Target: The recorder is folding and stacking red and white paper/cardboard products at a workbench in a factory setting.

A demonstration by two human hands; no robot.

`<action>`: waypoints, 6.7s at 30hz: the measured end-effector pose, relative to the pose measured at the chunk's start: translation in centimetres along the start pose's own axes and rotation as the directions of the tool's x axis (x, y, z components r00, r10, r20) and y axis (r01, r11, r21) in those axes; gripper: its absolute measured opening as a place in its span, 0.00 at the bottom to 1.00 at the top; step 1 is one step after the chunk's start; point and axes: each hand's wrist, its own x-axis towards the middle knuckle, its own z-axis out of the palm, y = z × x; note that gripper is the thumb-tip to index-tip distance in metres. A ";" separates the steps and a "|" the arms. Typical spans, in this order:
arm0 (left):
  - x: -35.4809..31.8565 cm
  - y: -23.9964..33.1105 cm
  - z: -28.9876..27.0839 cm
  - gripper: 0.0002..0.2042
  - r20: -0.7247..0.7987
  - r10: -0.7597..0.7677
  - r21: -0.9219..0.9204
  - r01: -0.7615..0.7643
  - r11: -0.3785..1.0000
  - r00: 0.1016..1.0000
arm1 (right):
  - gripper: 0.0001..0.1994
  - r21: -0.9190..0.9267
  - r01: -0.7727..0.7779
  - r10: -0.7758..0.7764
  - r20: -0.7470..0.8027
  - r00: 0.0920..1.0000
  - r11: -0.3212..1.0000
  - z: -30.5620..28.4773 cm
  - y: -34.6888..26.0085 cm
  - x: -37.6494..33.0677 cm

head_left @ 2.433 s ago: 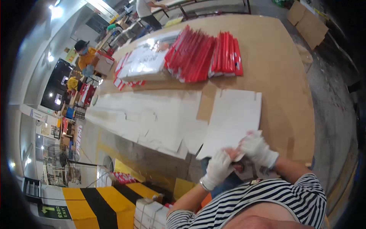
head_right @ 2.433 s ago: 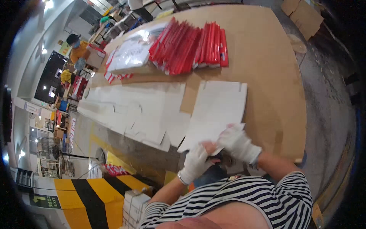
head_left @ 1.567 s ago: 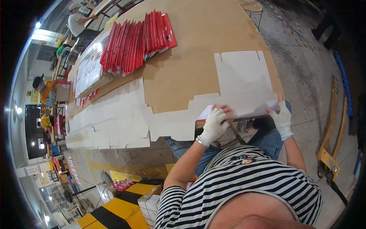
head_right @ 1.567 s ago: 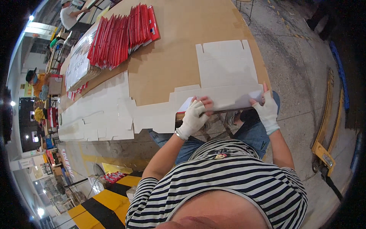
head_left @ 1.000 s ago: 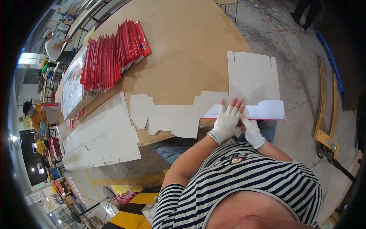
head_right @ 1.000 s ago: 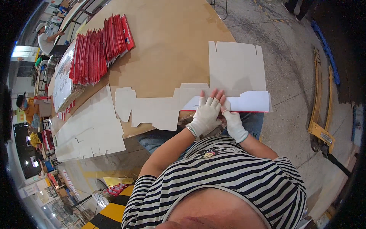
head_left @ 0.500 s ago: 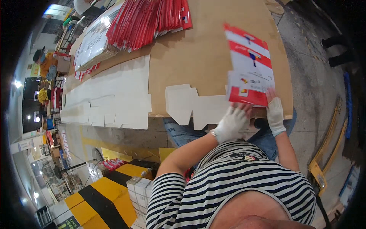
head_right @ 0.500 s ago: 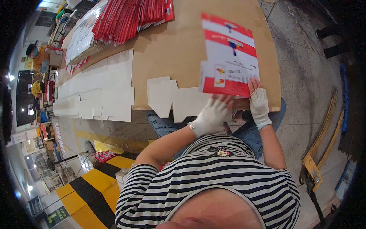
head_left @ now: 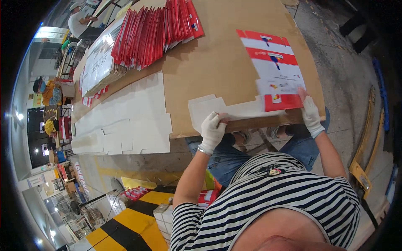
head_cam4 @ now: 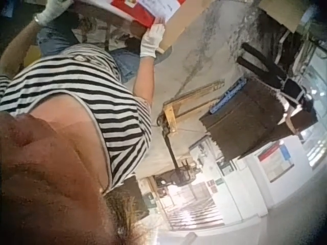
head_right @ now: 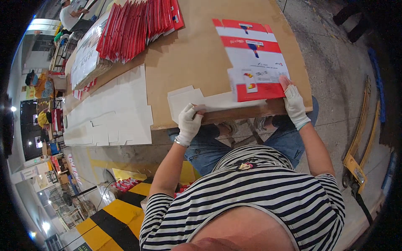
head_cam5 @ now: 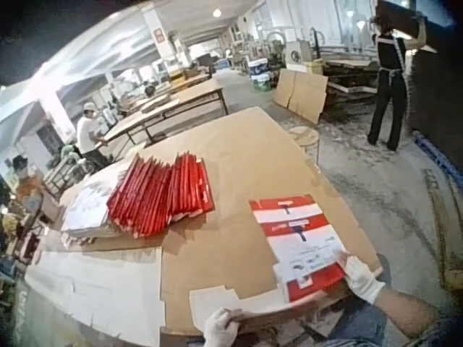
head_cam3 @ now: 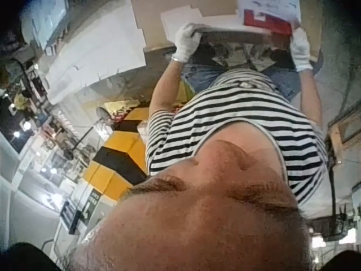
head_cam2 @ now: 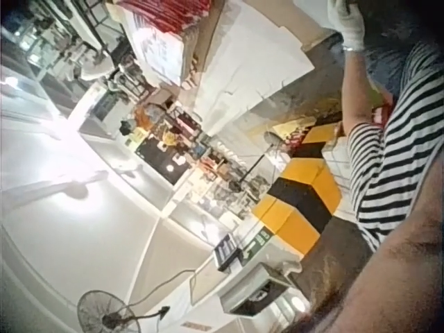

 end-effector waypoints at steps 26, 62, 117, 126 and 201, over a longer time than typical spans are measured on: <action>-3.9 -2.1 -2.4 0.60 -0.170 -0.439 -0.413 0.341 0.845 0.882 | 0.36 0.016 0.184 -0.171 0.449 0.877 0.983 0.3 -9.8 2.5; 3.6 1.3 5.2 0.34 0.340 0.118 0.558 -0.301 0.773 0.933 | 0.27 -0.060 0.397 -0.332 0.442 0.833 0.916 0.1 -7.8 3.9; -2.1 -3.3 -9.8 0.51 -0.006 -0.357 0.610 0.287 0.739 0.934 | 0.23 0.474 -0.595 0.412 0.438 0.799 0.649 -2.8 5.6 17.3; -8.6 -9.4 -13.2 0.42 -0.121 -0.524 0.718 0.439 0.540 0.843 | 0.24 0.601 -0.436 0.251 0.369 0.895 0.670 19.9 1.3 47.3; -0.9 9.5 8.3 0.48 0.708 0.074 0.308 -0.402 0.862 0.702 | 0.28 -0.144 0.021 -0.027 -0.042 0.999 0.989 -0.7 -2.1 -1.5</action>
